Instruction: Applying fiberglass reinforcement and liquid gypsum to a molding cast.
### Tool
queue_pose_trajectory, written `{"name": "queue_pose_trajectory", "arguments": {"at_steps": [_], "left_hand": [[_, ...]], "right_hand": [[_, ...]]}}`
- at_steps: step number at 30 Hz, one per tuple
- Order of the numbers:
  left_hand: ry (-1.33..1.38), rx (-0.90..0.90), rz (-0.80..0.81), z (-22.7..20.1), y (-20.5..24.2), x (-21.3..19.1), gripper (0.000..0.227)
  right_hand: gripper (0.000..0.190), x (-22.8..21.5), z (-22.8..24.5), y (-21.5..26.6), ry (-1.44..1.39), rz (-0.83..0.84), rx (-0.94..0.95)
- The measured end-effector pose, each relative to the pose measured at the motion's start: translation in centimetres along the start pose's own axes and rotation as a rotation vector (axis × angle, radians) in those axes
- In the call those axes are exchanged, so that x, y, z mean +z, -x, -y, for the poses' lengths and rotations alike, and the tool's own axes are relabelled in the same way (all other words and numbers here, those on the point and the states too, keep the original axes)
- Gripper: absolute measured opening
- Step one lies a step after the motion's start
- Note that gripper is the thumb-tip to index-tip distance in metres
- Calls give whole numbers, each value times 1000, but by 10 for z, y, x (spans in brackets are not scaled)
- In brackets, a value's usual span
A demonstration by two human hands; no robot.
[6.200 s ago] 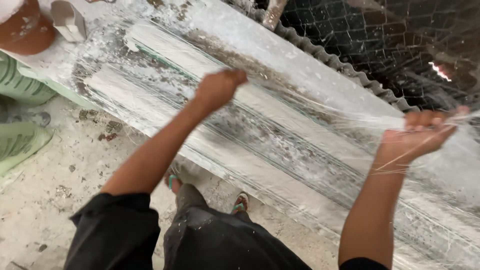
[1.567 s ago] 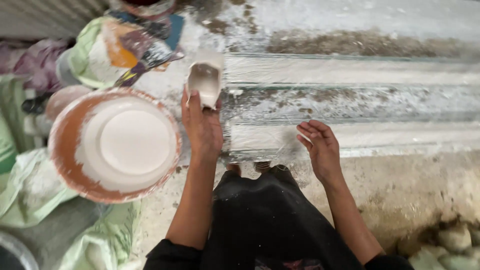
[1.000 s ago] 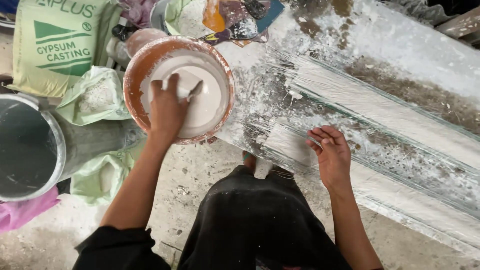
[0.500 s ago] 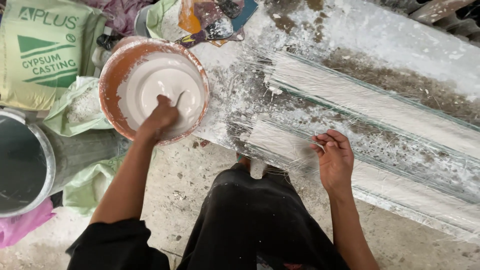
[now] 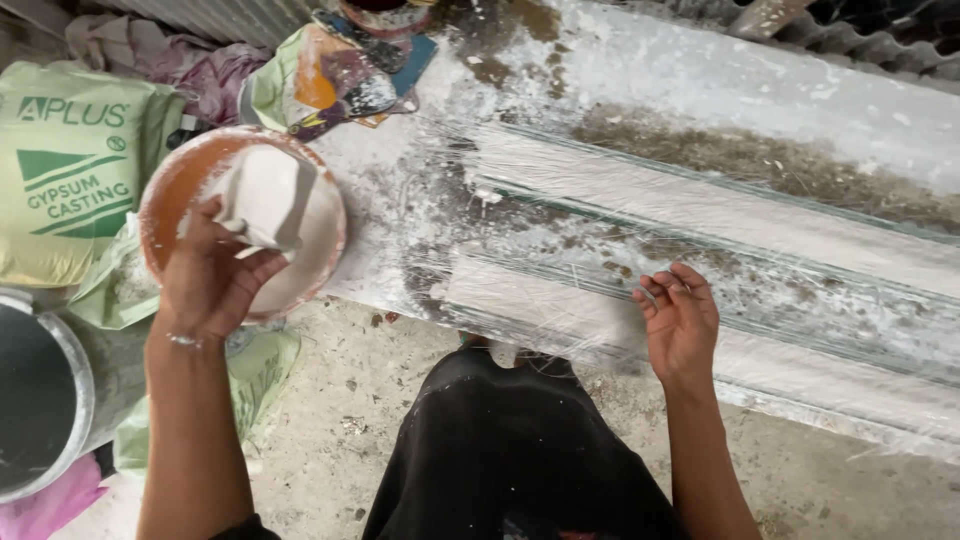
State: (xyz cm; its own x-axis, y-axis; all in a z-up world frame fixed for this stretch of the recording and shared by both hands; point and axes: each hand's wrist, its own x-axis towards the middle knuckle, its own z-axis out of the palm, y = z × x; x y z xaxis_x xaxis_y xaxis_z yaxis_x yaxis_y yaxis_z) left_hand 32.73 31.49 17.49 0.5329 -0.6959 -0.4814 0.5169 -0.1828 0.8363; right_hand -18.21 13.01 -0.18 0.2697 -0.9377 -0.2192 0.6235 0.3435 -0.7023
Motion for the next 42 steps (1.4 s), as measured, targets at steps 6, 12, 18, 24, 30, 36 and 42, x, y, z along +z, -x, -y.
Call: {"name": "queue_pose_trajectory", "arguments": {"at_steps": [6, 12, 18, 24, 30, 36, 42], "left_hand": [[78, 124, 61, 13, 5, 80, 53], [73, 113, 38, 79, -50, 131, 53], [-84, 113, 98, 120, -114, 162, 46], [-176, 171, 154, 154, -173, 163, 38], [-277, 245, 156, 171, -207, 158, 39], [-373, 328, 144, 184, -231, 150, 40], [-580, 457, 114, 176, -232, 147, 42]], "right_hand": [[22, -35, 14, 1, -8, -23, 30], [21, -63, 27, 11, 22, -90, 42], [21, -72, 32, 28, 15, -184, -36], [20, -50, 39, 58, 68, -291, -95], [20, -39, 35, 75, 74, -353, -146], [21, -33, 27, 80, 72, -362, -185], [22, -30, 29, 83, 71, -355, -220]]}}
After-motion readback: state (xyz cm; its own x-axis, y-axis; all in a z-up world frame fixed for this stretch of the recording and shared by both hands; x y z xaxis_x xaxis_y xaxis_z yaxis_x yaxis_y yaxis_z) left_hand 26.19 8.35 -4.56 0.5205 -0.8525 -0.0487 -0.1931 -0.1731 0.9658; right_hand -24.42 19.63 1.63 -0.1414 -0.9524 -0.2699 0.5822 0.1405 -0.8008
